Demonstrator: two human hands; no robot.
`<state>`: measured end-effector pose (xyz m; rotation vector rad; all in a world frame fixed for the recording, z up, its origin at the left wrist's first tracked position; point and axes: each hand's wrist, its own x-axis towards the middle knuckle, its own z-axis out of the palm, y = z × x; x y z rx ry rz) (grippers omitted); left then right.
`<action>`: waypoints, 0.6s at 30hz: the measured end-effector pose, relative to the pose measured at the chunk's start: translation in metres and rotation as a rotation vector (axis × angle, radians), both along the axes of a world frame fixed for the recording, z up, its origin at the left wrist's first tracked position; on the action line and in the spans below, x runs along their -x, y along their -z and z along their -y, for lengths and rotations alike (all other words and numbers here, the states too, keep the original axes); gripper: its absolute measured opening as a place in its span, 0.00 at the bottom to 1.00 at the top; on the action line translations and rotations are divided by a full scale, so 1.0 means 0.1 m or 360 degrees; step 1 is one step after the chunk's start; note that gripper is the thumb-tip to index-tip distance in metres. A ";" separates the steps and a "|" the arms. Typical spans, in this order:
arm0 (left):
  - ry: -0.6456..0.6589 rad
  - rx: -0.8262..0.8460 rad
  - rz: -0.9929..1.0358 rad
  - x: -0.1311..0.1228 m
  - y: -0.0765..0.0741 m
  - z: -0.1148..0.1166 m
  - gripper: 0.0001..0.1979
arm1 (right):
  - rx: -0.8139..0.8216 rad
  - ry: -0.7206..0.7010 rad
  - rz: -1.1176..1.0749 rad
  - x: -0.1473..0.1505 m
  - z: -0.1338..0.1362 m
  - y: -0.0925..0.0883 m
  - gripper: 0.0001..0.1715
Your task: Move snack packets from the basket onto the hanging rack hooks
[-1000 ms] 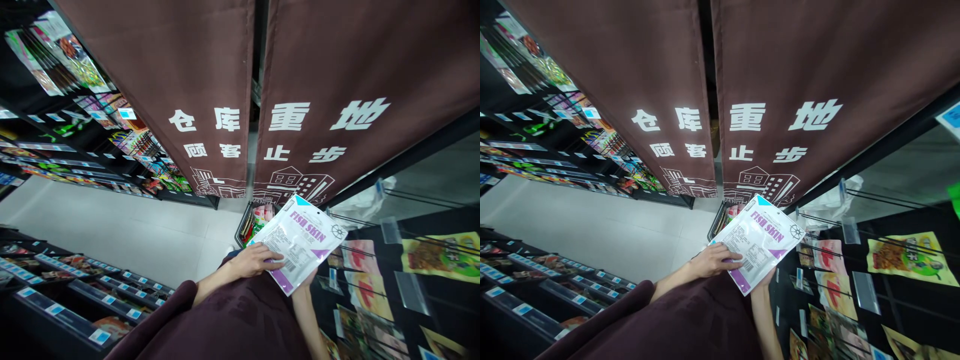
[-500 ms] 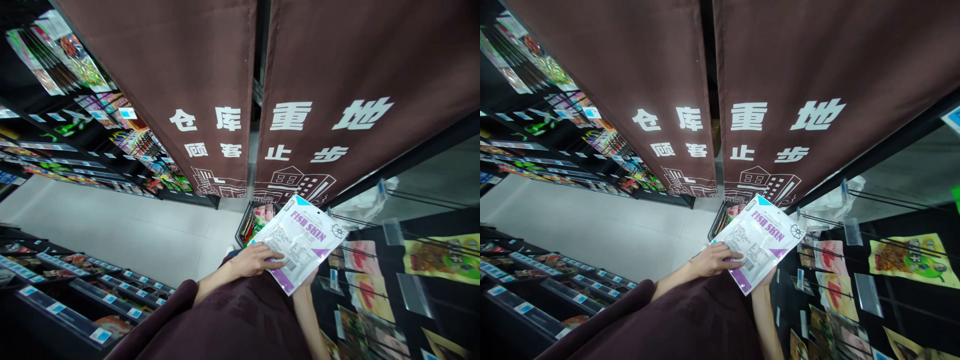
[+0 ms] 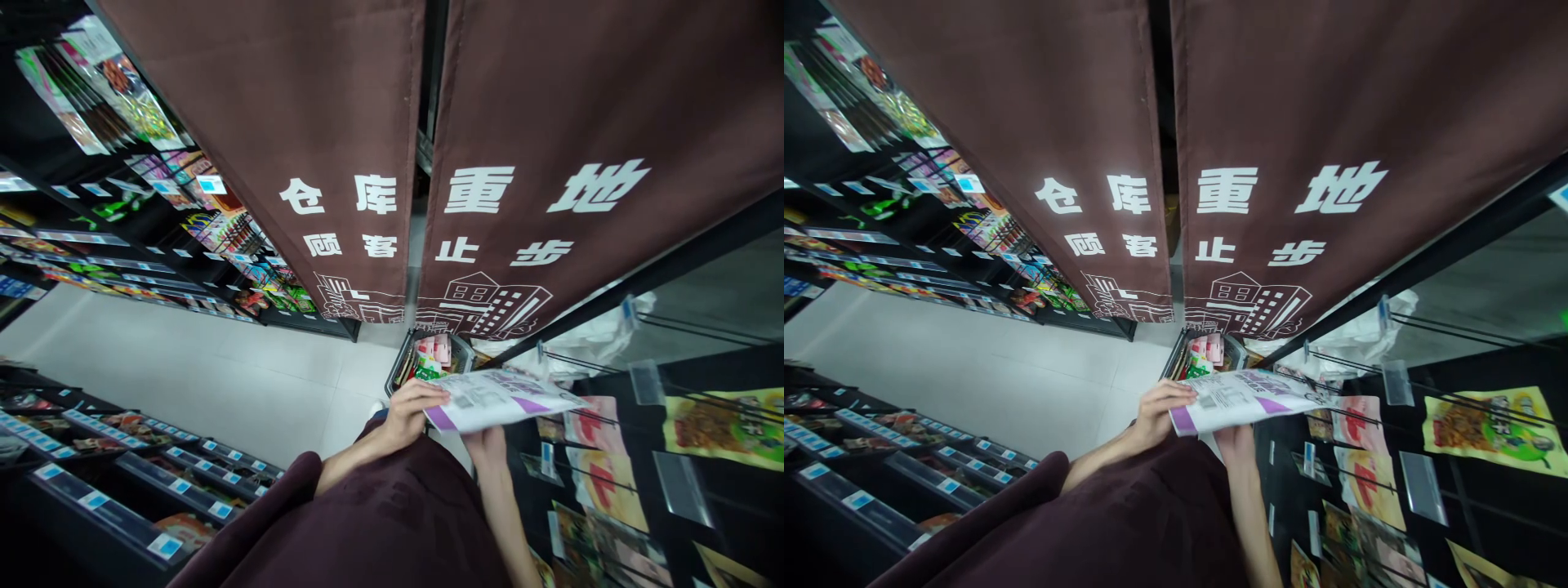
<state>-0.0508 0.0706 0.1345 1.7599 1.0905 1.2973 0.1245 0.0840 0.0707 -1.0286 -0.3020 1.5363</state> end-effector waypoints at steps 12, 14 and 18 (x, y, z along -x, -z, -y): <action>-0.0234 0.1571 0.1180 -0.02 0.31 0.14 0.25 | 0.0130 0.0382 0.0295 0.11 -0.07 -0.17 0.30; -0.0123 0.1622 0.1037 -0.01 0.34 0.19 0.25 | 0.0143 0.0500 0.0295 0.08 -0.08 -0.16 0.31; -0.0103 0.1632 0.0913 0.00 0.38 0.20 0.24 | 0.0145 0.0620 0.0344 0.05 -0.11 -0.17 0.29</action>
